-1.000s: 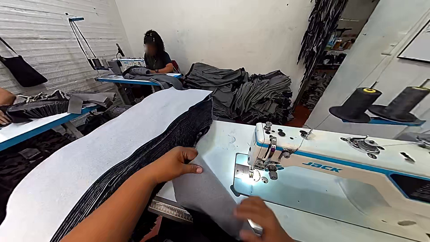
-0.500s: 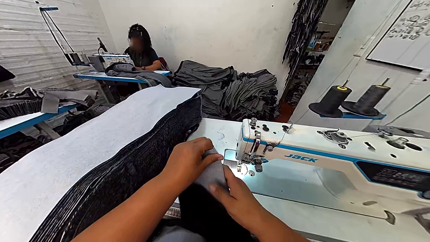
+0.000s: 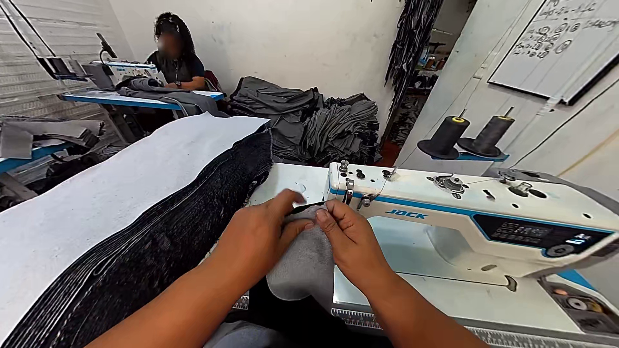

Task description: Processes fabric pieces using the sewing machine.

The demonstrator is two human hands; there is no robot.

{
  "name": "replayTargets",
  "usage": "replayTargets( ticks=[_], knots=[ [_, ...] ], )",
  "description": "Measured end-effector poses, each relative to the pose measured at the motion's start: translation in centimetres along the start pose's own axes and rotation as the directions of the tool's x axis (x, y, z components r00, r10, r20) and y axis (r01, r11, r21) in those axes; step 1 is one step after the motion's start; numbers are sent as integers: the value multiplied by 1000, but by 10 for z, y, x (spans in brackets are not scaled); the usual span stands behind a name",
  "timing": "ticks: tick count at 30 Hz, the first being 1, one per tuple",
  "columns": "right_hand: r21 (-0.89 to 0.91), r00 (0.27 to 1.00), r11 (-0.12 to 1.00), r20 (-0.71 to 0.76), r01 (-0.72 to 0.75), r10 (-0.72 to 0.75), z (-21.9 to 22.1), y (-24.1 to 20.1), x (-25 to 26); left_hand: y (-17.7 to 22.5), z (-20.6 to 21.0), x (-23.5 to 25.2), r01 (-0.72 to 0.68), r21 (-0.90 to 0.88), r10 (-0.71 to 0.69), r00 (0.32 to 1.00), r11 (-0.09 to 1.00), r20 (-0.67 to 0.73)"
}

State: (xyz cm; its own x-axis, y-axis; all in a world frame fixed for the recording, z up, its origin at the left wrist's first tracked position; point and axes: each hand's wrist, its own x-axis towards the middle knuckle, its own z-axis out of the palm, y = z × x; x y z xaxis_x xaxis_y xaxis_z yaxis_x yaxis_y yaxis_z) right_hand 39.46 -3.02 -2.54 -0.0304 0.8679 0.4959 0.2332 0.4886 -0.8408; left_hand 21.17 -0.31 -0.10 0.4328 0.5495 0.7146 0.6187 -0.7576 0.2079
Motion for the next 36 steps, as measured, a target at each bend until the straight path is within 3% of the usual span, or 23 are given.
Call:
replayTargets(
  ticks=[5,8,9,12,14,16,17,20,21,24,29,36],
  knots=[
    [16,998,999,-58,33,-32,1,4,3,-10,-14,30,107,-111,-60,930,988,362],
    [24,979,991,162,-132,126,7,37,-6,-51,16,63,183,-15,-142,809,983,571],
    [17,925,968,301,-249,232,12,52,-20,-68,36,66,226,68,-215,725,972,654],
    [-29,631,841,647,-541,428,29,86,-82,-100,114,34,240,217,-307,451,946,838],
    [-98,468,756,731,-647,496,19,100,-106,-89,154,4,296,182,-288,368,938,884],
    [-327,382,773,723,-543,575,-7,95,-95,-65,172,-10,393,137,-304,402,909,864],
    [-474,415,772,656,-423,630,-19,91,-86,-55,177,-14,426,127,-322,425,896,846],
    [-731,709,663,382,-160,592,-32,105,-69,-38,191,-22,475,122,-382,500,871,778],
    [-764,740,637,366,-109,565,-33,118,-67,-37,195,-25,483,118,-397,529,868,750],
    [-808,664,576,363,-126,654,-33,143,-55,-43,207,-26,445,101,-386,615,890,688],
    [-821,703,543,279,-178,654,-26,157,-42,-64,221,-16,326,54,-277,693,944,665],
    [-840,698,509,251,-186,671,-21,156,-39,-69,223,-14,271,52,-236,712,961,662]
  ],
)
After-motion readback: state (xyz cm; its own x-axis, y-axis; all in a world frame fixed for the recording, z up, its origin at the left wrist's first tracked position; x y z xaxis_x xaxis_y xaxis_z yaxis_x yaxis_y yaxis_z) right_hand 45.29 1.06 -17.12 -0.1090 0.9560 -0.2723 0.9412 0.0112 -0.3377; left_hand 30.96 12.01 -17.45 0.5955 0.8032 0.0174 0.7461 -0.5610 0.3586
